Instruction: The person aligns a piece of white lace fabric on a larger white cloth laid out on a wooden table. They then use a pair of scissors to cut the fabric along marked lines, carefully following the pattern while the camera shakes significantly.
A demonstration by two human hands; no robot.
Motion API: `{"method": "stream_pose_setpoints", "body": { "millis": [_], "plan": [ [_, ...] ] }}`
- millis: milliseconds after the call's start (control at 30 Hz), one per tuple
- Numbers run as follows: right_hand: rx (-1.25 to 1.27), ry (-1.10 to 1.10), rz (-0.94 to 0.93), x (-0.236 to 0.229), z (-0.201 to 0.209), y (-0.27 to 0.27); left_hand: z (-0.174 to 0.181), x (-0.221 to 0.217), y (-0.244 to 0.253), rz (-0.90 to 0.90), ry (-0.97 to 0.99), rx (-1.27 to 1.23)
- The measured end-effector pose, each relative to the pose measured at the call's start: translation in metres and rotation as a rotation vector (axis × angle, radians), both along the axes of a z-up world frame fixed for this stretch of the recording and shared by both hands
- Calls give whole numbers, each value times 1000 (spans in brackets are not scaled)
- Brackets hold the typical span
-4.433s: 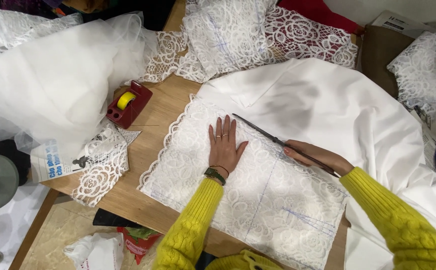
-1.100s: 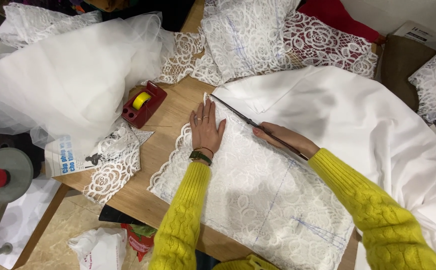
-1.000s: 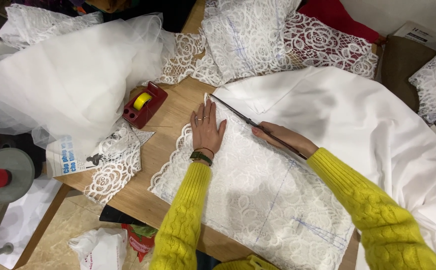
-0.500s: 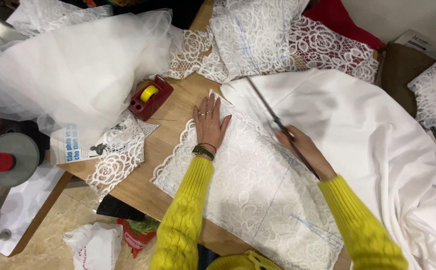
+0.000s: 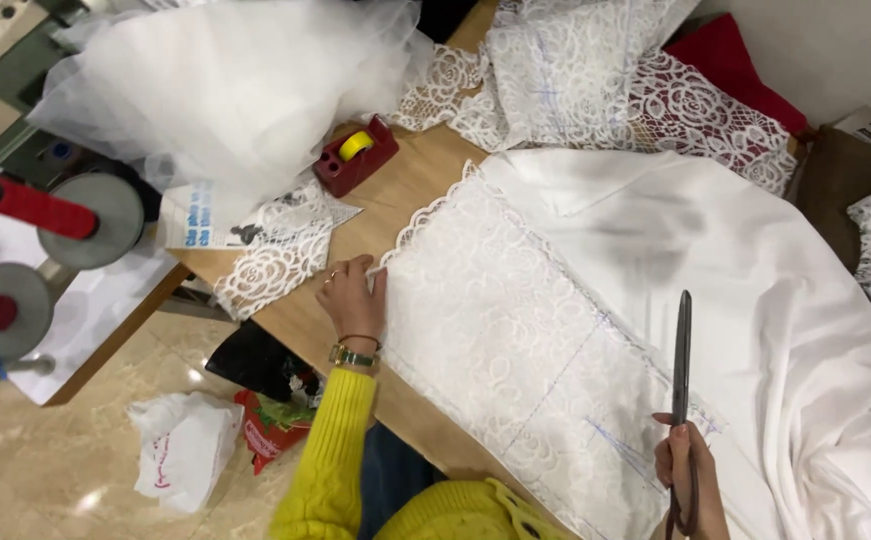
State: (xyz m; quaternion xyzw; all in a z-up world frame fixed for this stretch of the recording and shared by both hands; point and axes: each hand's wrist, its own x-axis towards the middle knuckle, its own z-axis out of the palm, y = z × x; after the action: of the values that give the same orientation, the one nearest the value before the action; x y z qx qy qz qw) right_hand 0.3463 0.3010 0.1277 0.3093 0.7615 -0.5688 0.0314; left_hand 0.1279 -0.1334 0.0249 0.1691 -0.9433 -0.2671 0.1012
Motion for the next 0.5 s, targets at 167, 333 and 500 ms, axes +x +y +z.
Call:
{"method": "stream_pose_setpoints", "body": {
  "millis": [167,333,500],
  "plan": [
    [14,42,117,15,-6,-1,6,-8,3,-72,133,-43],
    [22,62,139,30,3,-14,13,-17,17,-66,109,-142],
    [-84,49,85,54,-19,-5,18,29,97,-234,266,-712]
  ]
}}
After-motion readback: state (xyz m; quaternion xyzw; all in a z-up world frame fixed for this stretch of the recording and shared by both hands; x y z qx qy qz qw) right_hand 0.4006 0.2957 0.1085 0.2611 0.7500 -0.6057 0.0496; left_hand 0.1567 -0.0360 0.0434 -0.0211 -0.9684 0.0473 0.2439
